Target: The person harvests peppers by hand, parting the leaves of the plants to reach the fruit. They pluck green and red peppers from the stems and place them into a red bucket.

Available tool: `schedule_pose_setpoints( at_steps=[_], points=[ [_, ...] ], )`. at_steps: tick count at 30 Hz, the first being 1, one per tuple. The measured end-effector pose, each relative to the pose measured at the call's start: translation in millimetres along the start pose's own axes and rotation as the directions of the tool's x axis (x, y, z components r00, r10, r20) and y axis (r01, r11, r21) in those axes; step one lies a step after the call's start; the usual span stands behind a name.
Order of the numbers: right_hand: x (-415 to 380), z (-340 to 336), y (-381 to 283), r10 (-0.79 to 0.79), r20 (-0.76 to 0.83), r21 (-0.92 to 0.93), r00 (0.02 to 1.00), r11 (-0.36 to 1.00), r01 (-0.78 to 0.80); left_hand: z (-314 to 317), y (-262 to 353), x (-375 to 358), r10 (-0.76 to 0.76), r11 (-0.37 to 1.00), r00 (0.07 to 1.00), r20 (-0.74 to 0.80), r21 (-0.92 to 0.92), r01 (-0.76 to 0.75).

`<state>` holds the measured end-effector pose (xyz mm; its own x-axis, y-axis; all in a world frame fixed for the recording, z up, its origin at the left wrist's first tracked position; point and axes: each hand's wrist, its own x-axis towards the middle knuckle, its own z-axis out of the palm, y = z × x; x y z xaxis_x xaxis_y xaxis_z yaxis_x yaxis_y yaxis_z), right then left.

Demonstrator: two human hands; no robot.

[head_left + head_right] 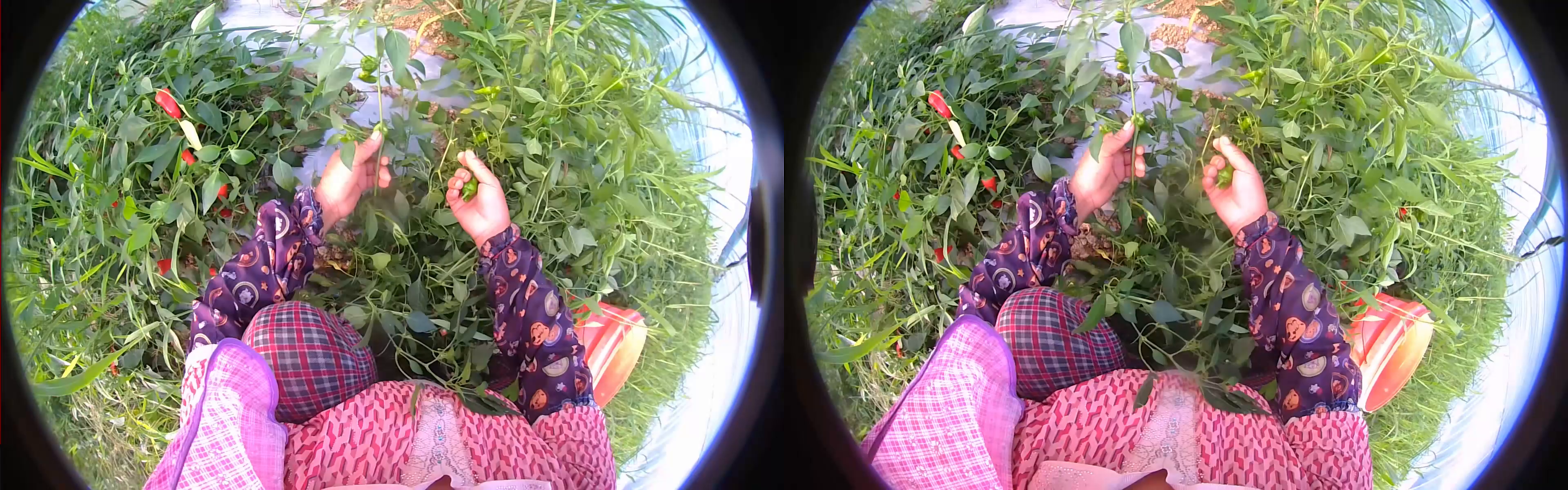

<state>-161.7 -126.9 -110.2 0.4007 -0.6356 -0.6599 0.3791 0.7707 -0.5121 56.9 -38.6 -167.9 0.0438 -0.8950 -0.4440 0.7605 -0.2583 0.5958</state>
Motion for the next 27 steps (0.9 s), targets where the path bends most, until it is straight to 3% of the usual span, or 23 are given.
schedule_pose_setpoints(
  at_steps=[5,7,8,11,13,15,17,19,21,23,24,25,27],
  points=[
    [-1.5,19.5,-7.5,-0.021,0.136,-0.18,0.991,0.983,0.045,23.1,8.6,-26.2,0.056,0.998,0.998,0.043,0.023,-0.057],
    [-6.5,35.3,-6.4,0.004,0.186,-0.389,0.983,0.919,0.07,28.3,7.0,-33.1,0.169,0.983,0.971,0.169,0.044,-0.179],
    [-3.2,36.5,-5.7,0.095,0.202,-0.446,0.975,0.895,0.006,31.2,5.4,-35.6,0.094,0.99,0.985,0.144,-0.12,-0.077],
    [-2.8,42.8,-0.6,0.321,0.166,-0.564,0.932,0.807,-0.177,30.6,5.3,-39.2,0.047,0.994,0.977,0.208,-0.11,-0.025],
    [-3.9,44.6,0.1,0.342,0.161,-0.498,0.926,0.838,-0.223,33.0,11.3,-42.2,-0.003,0.993,0.963,0.268,-0.109,0.034],
    [-3.5,46.5,-5.1,0.509,0.236,-0.504,0.828,0.792,-0.343,39.3,13.9,-46.0,-0.038,0.998,0.979,0.201,0.051,0.028],
    [-4.7,49.8,-1.1,0.486,0.239,-0.436,0.84,0.827,-0.355,40.7,14.0,-46.5,-0.021,0.997,0.977,0.211,0.073,0.006],
    [-0.7,49.8,-0.2,0.351,0.188,-0.324,0.917,0.904,-0.279,39.0,16.5,-44.7,-0.031,0.968,0.986,0.167,0.249,-0.012],
    [-1.8,50.7,-3.0,0.278,0.197,-0.312,0.94,0.927,-0.209,39.0,14.0,-41.1,-0.065,0.965,0.992,0.107,0.261,0.035],
    [-5.9,55.5,-3.1,-0.127,0.23,-0.421,0.965,0.881,0.216,42.7,3.5,-36.4,0.07,0.967,0.997,0.032,0.242,-0.076],
    [-4.6,54.9,-1.6,-0.208,0.258,-0.4,0.943,0.866,0.301,71.1,23.2,-53.3,0.006,0.952,0.999,0.053,0.305,-0.022],
    [3.7,45.2,-5.5,-0.209,0.257,-0.398,0.943,0.867,0.3,71.3,17.8,-54.6,0.005,0.951,0.999,0.053,0.307,-0.021],
    [31.3,28.8,-14.9,-0.207,0.194,-0.098,0.959,0.969,0.229,56.0,12.8,-52.9,-0.045,0.935,0.998,0.042,0.353,0.027]
  ],
)
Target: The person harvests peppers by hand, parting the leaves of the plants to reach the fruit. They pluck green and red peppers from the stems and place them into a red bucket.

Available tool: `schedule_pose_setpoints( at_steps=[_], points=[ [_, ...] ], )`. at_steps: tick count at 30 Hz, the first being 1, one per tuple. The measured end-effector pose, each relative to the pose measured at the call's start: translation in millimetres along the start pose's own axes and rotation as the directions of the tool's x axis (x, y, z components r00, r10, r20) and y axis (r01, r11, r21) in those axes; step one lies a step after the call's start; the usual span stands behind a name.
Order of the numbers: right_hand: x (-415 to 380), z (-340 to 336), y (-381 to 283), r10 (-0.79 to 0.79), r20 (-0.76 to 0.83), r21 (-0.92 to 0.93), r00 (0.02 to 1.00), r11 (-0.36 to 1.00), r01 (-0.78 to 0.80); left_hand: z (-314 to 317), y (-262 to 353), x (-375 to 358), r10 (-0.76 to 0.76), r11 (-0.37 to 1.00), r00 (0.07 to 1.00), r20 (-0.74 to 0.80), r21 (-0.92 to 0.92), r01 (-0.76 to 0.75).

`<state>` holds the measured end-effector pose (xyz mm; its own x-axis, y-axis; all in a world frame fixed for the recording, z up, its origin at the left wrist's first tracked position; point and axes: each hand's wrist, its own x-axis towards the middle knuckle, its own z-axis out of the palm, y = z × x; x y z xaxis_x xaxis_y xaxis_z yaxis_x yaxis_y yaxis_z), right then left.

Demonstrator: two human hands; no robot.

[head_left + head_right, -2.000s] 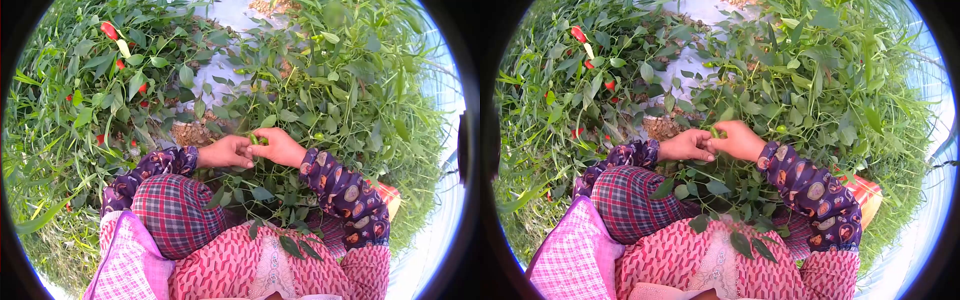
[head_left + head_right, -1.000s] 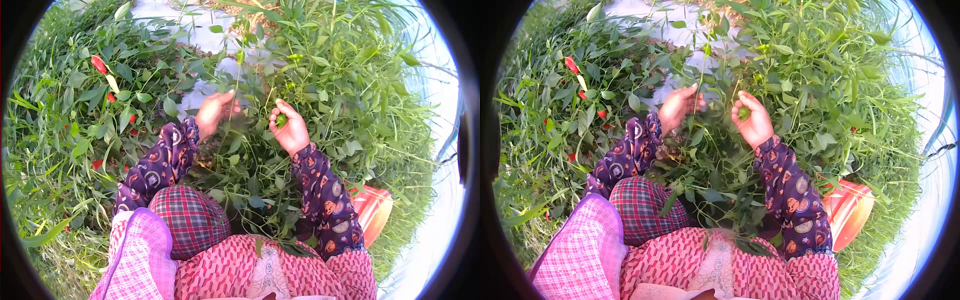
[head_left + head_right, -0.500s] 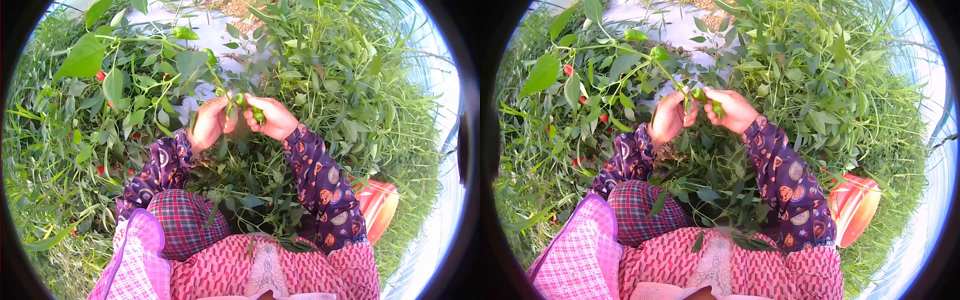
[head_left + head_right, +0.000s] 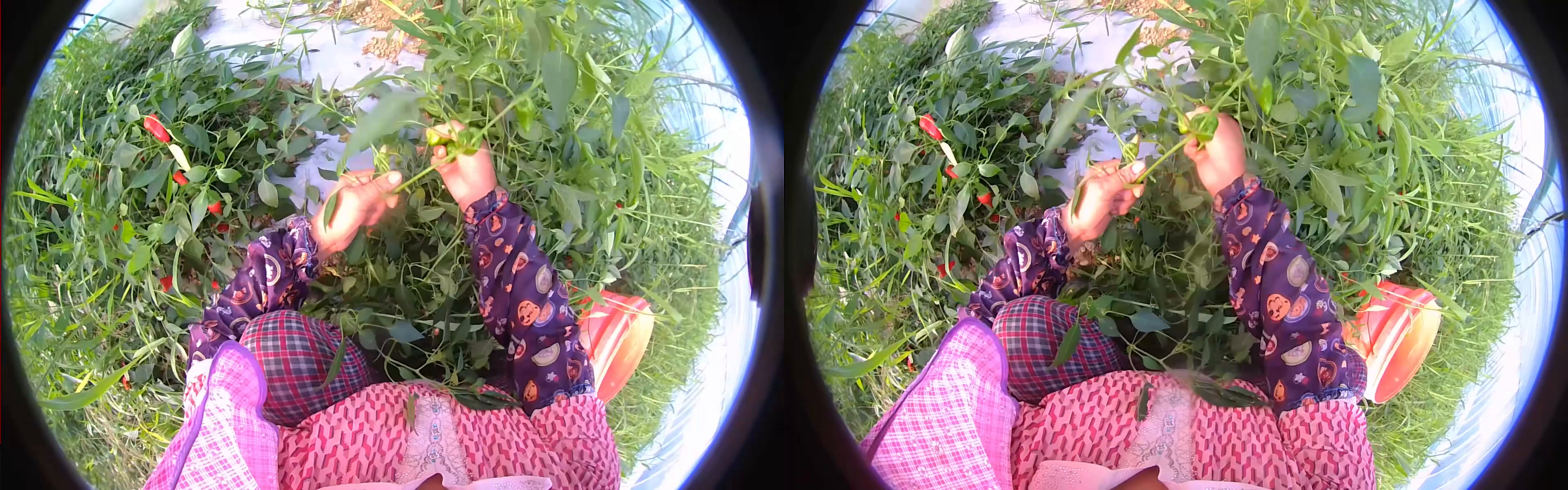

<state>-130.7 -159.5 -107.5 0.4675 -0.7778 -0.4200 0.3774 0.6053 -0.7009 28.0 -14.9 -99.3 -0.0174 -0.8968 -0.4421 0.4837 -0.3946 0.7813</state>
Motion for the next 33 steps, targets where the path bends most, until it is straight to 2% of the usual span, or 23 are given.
schedule_pose_setpoints(
  at_steps=[1,2,4,5,6,8,10,12,13,15,16,18,20,21,22,23,24,26,28,30,31,32,33],
  points=[
    [-4.2,10.7,-16.9,0.165,-0.059,-0.031,0.985,0.986,-0.167,-1.6,8.3,-5.3,-0.054,0.992,0.994,0.098,-0.11,0.065],
    [-5.6,12.5,-15.4,0.228,-0.035,-0.03,0.973,0.973,-0.229,-12.0,-1.7,-0.6,0.011,0.97,0.974,0.225,-0.238,0.044],
    [-10.0,12.1,-15.8,0.508,0.149,-0.233,0.848,0.852,-0.469,-11.3,-11.0,2.3,0.106,0.972,0.982,0.154,-0.226,-0.07],
    [-10.7,16.6,-11.2,0.604,0.107,-0.344,0.79,0.768,-0.54,-14.3,-10.6,3.6,0.099,0.973,0.962,0.255,-0.229,-0.039],
    [-17.7,24.4,-8.1,0.597,0.055,-0.436,0.8,0.735,-0.518,-11.5,0.3,2.1,0.094,0.975,0.931,0.353,-0.223,-0.014],
    [-22.3,32.4,-3.5,0.647,0.153,-0.442,0.747,0.721,-0.534,-13.0,5.5,-0.4,0.088,0.988,0.926,0.367,-0.147,-0.036],
    [-24.0,36.2,-5.0,0.605,0.156,-0.447,0.781,0.748,-0.491,-12.3,4.3,-1.3,0.106,0.983,0.907,0.407,-0.18,-0.034],
    [-20.0,34.3,-5.1,0.478,0.192,-0.402,0.857,0.835,-0.375,-12.7,3.3,-0.4,0.063,0.987,0.919,0.39,-0.158,-0.001],
    [-21.3,33.4,-5.7,0.479,0.193,-0.401,0.857,0.835,-0.376,-15.9,0.2,3.2,0.05,0.979,0.935,0.352,-0.204,0.025],
    [-20.6,34.7,-10.2,0.292,0.082,-0.401,0.953,0.885,-0.237,-20.1,-2.8,6.0,0.066,0.964,0.949,0.31,-0.264,0.019],
    [-12.7,24.9,-15.3,0.225,0.017,-0.348,0.974,0.915,-0.205,-18.6,-1.1,3.6,0.07,0.965,0.95,0.305,-0.264,0.014],
    [-1.7,-2.9,-29.5,0.176,-0.009,-0.098,0.984,0.979,-0.176,-16.7,4.0,-0.8,0.067,0.947,0.963,0.262,-0.32,0.022],
    [-13.0,-5.8,-41.5,0.25,0.17,0.071,0.953,0.962,-0.264,-20.5,-0.2,5.7,0.138,0.931,0.957,0.254,-0.362,-0.038],
    [-22.5,3.9,-47.5,0.239,0.205,0.016,0.949,0.969,-0.247,-10.9,7.8,4.1,0.099,0.938,0.986,0.131,-0.342,-0.049],
    [-27.4,14.1,-51.2,0.261,0.314,0.016,0.913,0.96,-0.28,-7.2,16.4,4.3,0.068,0.947,0.998,0.008,-0.316,-0.062],
    [-28.7,17.7,-49.1,0.253,0.366,-0.025,0.895,0.965,-0.263,-14.7,15.0,11.2,0.15,0.939,0.983,0.107,-0.327,-0.108],
    [-28.2,21.9,-48.6,0.244,0.418,-0.067,0.875,0.969,-0.238,-12.9,24.1,11.1,0.167,0.939,0.98,0.106,-0.32,-0.125],
    [-14.1,13.6,-39.4,0.194,0.517,0.021,0.834,0.971,-0.239,-4.4,41.8,10.2,0.165,0.888,0.978,-0.125,-0.413,-0.203],
    [-13.0,25.5,-43.9,0.236,0.505,-0.029,0.83,0.966,-0.257,-14.1,43.9,16.2,0.156,0.886,0.976,-0.152,-0.415,-0.206],
    [-15.4,36.5,-47.4,0.255,0.494,-0.101,0.831,0.966,-0.236,-16.1,46.0,18.7,0.183,0.919,0.982,-0.05,-0.347,-0.189],
    [-16.8,43.4,-49.5,0.268,0.48,-0.167,0.835,0.963,-0.213,1.4,50.3,16.7,0.084,0.943,0.97,-0.23,-0.295,-0.152],
    [-19.2,49.6,-51.1,0.265,0.523,-0.228,0.81,0.959,-0.167,6.0,52.5,13.8,0.087,0.947,0.971,-0.221,-0.285,-0.15],
    [-25.0,59.1,-55.5,0.3,0.506,-0.281,0.809,0.944,-0.174,10.8,52.7,12.2,0.164,0.939,0.963,-0.216,-0.264,-0.219]
  ],
)
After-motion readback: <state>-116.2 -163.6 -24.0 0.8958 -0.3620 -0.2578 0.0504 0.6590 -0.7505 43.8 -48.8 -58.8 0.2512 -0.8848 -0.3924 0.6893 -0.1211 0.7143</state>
